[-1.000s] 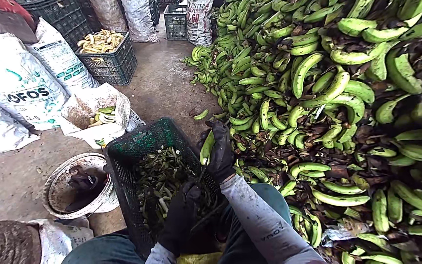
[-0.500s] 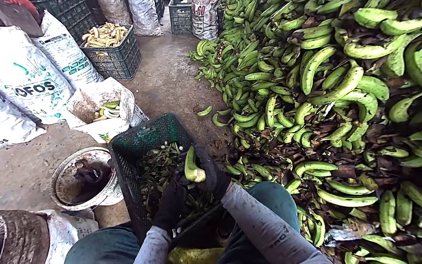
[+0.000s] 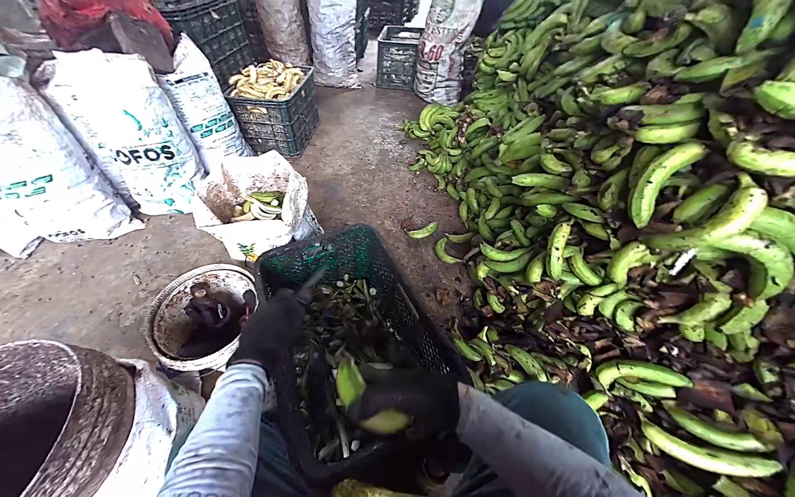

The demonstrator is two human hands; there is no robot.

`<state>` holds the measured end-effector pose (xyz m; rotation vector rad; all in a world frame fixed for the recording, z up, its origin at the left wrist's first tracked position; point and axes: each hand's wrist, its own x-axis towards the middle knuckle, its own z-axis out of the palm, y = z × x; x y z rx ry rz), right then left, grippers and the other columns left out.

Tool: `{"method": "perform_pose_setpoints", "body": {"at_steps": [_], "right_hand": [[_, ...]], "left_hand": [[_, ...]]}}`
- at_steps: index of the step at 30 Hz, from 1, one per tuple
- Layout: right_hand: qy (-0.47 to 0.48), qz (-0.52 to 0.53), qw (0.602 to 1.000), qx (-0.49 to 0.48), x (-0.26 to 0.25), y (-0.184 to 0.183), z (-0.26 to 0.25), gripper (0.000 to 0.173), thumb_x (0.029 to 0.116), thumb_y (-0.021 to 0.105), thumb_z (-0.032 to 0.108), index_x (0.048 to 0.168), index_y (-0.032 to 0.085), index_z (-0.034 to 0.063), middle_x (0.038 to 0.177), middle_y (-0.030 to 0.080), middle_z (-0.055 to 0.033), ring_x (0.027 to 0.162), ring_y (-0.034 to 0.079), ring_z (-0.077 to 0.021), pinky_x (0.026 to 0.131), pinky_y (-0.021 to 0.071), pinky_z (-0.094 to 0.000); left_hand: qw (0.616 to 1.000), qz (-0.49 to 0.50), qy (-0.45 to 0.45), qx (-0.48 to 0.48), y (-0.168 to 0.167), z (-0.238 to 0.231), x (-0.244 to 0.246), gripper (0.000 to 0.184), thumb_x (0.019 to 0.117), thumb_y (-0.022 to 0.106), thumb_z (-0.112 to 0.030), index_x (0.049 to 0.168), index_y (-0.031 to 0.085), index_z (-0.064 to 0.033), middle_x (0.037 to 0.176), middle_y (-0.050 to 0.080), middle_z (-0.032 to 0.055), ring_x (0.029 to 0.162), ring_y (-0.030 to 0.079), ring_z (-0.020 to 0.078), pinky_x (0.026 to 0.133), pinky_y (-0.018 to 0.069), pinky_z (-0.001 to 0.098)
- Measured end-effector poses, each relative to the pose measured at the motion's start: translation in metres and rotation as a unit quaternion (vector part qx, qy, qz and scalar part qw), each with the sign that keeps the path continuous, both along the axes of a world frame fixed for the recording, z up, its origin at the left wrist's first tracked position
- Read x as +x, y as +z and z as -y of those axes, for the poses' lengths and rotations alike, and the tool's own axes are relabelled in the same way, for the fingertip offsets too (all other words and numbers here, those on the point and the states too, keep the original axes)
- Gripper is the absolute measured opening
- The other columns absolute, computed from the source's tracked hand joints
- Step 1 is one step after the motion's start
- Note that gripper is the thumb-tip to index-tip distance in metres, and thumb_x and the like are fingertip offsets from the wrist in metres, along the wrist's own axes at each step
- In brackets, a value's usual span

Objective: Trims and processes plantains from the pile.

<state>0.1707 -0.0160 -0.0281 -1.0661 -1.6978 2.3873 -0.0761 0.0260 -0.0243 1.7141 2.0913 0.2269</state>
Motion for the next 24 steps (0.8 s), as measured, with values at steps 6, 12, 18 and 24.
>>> {"method": "perform_pose_setpoints", "body": {"at_steps": [6, 12, 18, 24], "right_hand": [[-0.123, 0.072, 0.984, 0.105, -0.076, 0.018, -0.088, 0.048, 0.1003, 0.059, 0.033, 0.142, 0.046, 0.0131, 0.093, 0.063, -0.0076, 0.07, 0.062, -0.015, 0.059, 0.0532, -0.0306], [-0.253, -0.006, 0.941, 0.224, -0.156, 0.082, -0.215, 0.064, 0.1055, 0.039, 0.054, 0.152, 0.037, 0.0095, 0.139, 0.054, -0.0221, 0.111, 0.065, -0.0338, 0.085, 0.0575, -0.0491], [-0.186, 0.112, 0.882, 0.419, -0.071, 0.07, -0.205, 0.046, 0.11, 0.042, 0.031, 0.152, 0.043, 0.0114, 0.152, 0.048, -0.0163, 0.129, 0.057, -0.0337, 0.101, 0.0512, -0.0546], [-0.406, 0.158, 0.872, 0.224, 0.145, 0.02, -0.15, 0.046, 0.1074, 0.042, 0.043, 0.144, 0.05, 0.0157, 0.133, 0.06, -0.0125, 0.104, 0.067, -0.0236, 0.083, 0.056, -0.0404]], "left_hand": [[0.858, 0.398, 0.245, 0.214, -0.003, 0.004, -0.037, 0.043, 0.1123, 0.036, -0.038, 0.117, 0.063, -0.0048, 0.076, 0.058, 0.0047, 0.063, 0.06, 0.0144, 0.063, 0.0556, 0.0337], [0.819, 0.457, 0.265, 0.222, -0.002, 0.008, -0.043, 0.045, 0.1124, 0.033, -0.038, 0.117, 0.063, -0.0045, 0.073, 0.058, 0.0038, 0.061, 0.058, 0.0142, 0.06, 0.0544, 0.0318], [0.811, 0.461, 0.281, 0.226, -0.002, 0.007, -0.042, 0.05, 0.1122, 0.03, -0.042, 0.121, 0.063, -0.0055, 0.073, 0.06, 0.0052, 0.06, 0.059, 0.0141, 0.058, 0.0541, 0.0306], [0.845, 0.445, 0.217, 0.202, -0.015, 0.014, -0.043, 0.038, 0.1078, 0.043, -0.036, 0.138, 0.056, -0.0165, 0.085, 0.061, 0.0031, 0.066, 0.06, 0.0134, 0.062, 0.0554, 0.0346]]}}
